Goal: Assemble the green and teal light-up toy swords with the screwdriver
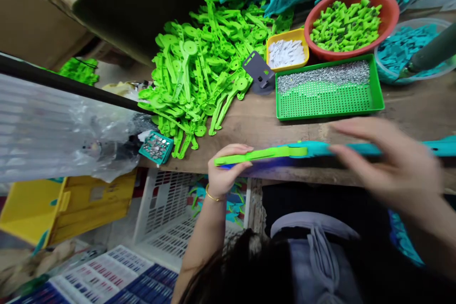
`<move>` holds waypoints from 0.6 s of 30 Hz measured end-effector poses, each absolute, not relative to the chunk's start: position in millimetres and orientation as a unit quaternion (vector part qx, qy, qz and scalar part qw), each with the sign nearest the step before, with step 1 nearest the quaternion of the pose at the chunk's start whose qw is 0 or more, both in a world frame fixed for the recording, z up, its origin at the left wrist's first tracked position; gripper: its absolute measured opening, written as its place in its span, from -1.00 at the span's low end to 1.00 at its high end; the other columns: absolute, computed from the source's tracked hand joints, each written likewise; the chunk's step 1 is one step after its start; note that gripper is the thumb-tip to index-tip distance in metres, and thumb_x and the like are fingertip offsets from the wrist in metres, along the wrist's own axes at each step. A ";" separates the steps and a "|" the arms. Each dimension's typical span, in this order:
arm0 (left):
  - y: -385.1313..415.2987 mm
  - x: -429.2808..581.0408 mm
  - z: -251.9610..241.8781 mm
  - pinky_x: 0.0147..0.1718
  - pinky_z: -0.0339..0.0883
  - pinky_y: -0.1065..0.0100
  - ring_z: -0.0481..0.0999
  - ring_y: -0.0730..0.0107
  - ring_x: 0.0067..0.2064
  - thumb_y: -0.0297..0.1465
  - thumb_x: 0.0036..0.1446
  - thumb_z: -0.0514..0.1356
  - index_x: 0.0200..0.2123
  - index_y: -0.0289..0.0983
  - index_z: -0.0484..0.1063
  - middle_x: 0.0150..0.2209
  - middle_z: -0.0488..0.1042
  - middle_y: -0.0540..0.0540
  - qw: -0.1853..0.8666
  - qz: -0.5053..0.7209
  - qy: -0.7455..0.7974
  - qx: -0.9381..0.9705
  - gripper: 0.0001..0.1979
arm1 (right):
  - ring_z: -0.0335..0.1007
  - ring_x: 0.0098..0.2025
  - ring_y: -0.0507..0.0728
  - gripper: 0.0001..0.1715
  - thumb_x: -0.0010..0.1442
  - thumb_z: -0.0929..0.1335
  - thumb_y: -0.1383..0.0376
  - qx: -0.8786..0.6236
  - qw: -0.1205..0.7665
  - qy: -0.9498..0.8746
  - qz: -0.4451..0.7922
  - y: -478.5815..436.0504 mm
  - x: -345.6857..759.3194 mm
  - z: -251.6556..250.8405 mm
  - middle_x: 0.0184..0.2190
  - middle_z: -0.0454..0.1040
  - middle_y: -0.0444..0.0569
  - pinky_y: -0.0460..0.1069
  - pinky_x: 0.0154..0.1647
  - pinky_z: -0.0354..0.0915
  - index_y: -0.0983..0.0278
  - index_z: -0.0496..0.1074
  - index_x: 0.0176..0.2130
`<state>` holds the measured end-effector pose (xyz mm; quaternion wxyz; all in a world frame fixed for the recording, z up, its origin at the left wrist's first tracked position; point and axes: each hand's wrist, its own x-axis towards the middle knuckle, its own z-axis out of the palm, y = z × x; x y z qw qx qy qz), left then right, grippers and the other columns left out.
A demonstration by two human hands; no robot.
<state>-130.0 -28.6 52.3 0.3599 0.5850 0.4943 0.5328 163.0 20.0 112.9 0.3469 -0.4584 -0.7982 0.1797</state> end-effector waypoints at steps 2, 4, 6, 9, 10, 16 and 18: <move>-32.1 -136.9 51.3 -0.13 0.50 0.20 0.60 0.26 -0.18 -0.44 -0.06 0.41 -0.28 -0.23 0.55 -0.26 0.59 -0.08 0.356 0.547 0.516 0.555 -0.78 | 0.48 -0.04 0.28 -0.69 0.23 0.36 0.19 -0.547 0.339 -0.755 0.124 18.2 200.4 119.1 -0.11 0.55 0.01 0.19 -0.05 0.35 0.08 0.43 -0.01; -34.9 -141.9 50.3 -0.12 0.50 0.20 0.60 0.27 -0.19 -0.43 -0.07 0.42 -0.27 -0.23 0.52 -0.27 0.58 -0.06 0.345 0.557 0.549 0.518 -0.75 | 0.46 -0.03 0.33 -0.66 0.24 0.33 0.08 -0.576 0.278 -0.762 0.102 18.1 231.6 114.4 -0.10 0.54 0.05 0.23 -0.05 0.34 0.09 0.43 -0.01; -36.5 -144.4 51.2 -0.10 0.49 0.18 0.60 0.28 -0.20 -0.40 -0.07 0.42 -0.17 -0.22 0.48 -0.27 0.57 -0.03 0.324 0.560 0.584 0.490 -0.66 | 0.44 -0.03 0.37 -0.50 0.20 0.31 -0.06 -0.558 0.194 -0.801 0.095 19.8 254.2 101.1 -0.08 0.53 0.11 0.26 -0.02 0.32 0.17 0.41 0.00; -38.7 -138.5 58.7 0.04 0.42 0.05 0.54 0.20 -0.04 -0.36 -0.07 0.42 0.09 -0.15 0.34 -0.06 0.50 -0.09 0.173 0.556 0.626 0.519 -0.38 | 0.41 -0.02 0.39 -0.35 0.14 0.33 -0.12 -0.536 0.131 -0.831 0.073 24.2 271.6 77.6 -0.04 0.51 0.17 0.28 0.01 0.26 0.27 0.37 0.03; -40.1 -132.1 62.7 0.12 0.34 -0.02 0.47 0.13 0.07 -0.35 -0.10 0.43 0.17 -0.13 0.27 0.05 0.43 -0.12 0.069 0.551 0.626 0.547 -0.26 | 0.41 -0.02 0.37 -0.40 0.17 0.34 -0.08 -0.536 0.133 -0.831 0.066 25.6 272.9 71.9 -0.06 0.51 0.15 0.26 0.01 0.26 0.28 0.38 0.02; -43.4 -47.8 81.2 0.21 0.18 -0.08 0.23 -0.10 0.26 -0.32 -0.03 0.37 0.27 -0.13 0.19 0.27 0.23 -0.21 -0.094 0.305 0.527 0.787 -0.22 | 0.42 -0.18 0.23 -0.72 0.19 0.37 0.17 -0.465 0.148 -0.870 0.070 26.8 226.8 81.2 -0.24 0.54 0.05 0.13 -0.13 0.26 0.27 0.42 -0.14; -37.6 -28.2 81.9 0.12 0.29 -0.04 0.37 -0.10 0.17 -0.33 0.12 0.25 0.29 -0.22 0.15 0.18 0.35 -0.30 -0.027 0.242 0.497 0.833 -0.33 | 0.40 -0.17 0.22 -0.71 0.22 0.35 0.20 -0.406 0.161 -0.898 0.056 18.5 203.2 98.9 -0.23 0.53 0.07 0.13 -0.11 0.27 0.31 0.42 -0.10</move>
